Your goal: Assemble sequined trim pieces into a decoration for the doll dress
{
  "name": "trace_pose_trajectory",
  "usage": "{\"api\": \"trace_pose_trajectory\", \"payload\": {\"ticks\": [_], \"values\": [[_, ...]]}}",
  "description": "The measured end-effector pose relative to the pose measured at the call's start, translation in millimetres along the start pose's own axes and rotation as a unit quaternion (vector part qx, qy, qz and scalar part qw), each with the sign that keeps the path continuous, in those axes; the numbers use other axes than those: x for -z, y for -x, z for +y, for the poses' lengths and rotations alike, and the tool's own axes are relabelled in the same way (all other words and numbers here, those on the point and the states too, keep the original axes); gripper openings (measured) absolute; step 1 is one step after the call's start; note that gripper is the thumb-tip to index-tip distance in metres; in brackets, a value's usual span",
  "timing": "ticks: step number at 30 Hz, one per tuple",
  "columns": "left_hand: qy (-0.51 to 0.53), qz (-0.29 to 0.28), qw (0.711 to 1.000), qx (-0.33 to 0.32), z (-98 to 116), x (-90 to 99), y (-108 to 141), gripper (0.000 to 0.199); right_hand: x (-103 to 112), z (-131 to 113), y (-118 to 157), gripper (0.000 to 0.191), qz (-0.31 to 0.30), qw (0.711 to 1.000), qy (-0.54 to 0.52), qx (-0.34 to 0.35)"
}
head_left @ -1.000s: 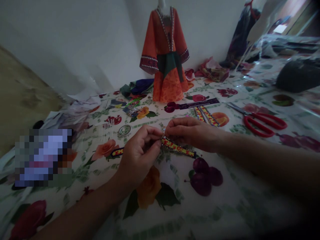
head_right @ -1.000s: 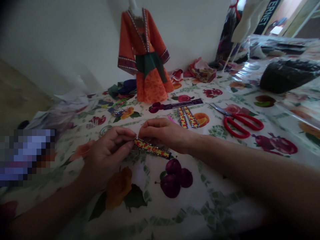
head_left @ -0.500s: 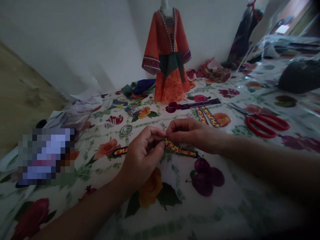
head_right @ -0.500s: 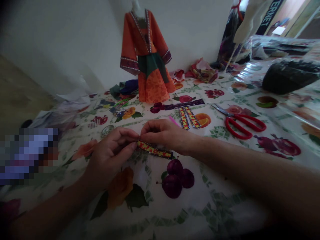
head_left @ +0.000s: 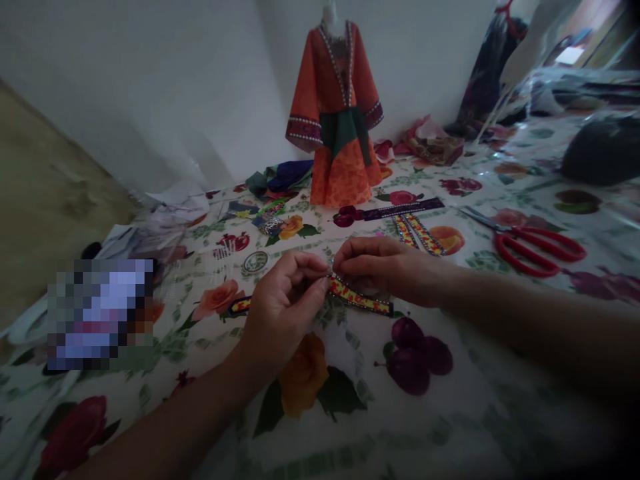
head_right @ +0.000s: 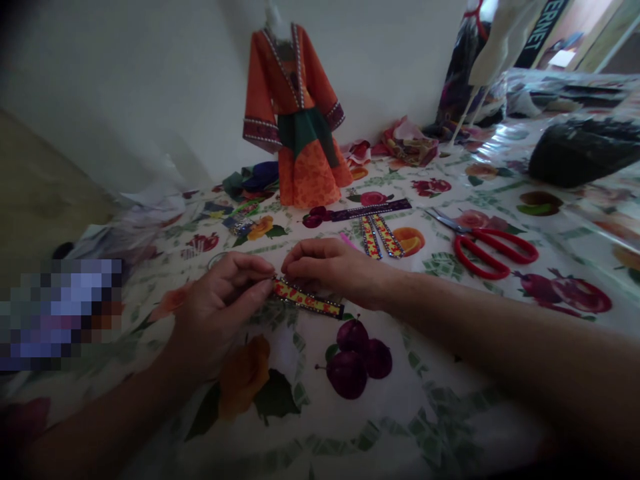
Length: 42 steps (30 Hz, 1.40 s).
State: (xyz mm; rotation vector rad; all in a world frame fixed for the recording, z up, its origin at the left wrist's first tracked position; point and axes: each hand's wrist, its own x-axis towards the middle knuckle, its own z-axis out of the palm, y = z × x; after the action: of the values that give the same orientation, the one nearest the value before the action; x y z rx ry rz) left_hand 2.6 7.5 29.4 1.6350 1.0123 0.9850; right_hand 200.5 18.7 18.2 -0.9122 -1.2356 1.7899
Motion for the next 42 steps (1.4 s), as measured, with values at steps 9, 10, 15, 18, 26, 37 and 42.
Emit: {"api": "trace_pose_trajectory", "payload": {"ticks": [9, 10, 15, 18, 26, 37, 42], "values": [[-0.011, 0.000, 1.000, -0.023, -1.7, 0.2, -0.4, 0.010, -1.5, -4.6, 4.6, 0.011, -0.023, 0.998, 0.053, 0.014], [-0.015, -0.002, 1.000, -0.026, -2.0, 0.4, -0.2, 0.010, -1.6, -4.3, 4.7, 0.011, -0.022, 0.998, 0.054, 0.020], [-0.026, -0.015, 0.999, -0.035, -2.6, 0.5, 1.9, 0.012, -2.3, -3.4, 4.8, 0.017, -0.025, 0.998, 0.048, 0.025], [-0.034, -0.020, 0.998, -0.045, -3.3, 0.4, 2.8, 0.014, -3.5, -4.8, 5.7, 0.022, -0.014, 0.997, 0.069, 0.016], [-0.057, -0.024, 0.996, -0.063, -5.4, 0.8, 4.4, 0.013, -4.6, -5.1, 6.8, 0.012, -0.006, 0.994, 0.105, 0.010], [-0.052, -0.035, 0.997, -0.053, -6.1, -3.1, 3.1, 0.012, -8.9, -5.3, 7.1, 0.005, 0.012, 0.988, 0.151, 0.027], [-0.047, -0.026, 0.998, -0.044, -4.8, -3.9, 1.7, 0.013, -9.2, -4.9, 7.0, 0.009, 0.009, 0.989, 0.145, 0.022]]}}
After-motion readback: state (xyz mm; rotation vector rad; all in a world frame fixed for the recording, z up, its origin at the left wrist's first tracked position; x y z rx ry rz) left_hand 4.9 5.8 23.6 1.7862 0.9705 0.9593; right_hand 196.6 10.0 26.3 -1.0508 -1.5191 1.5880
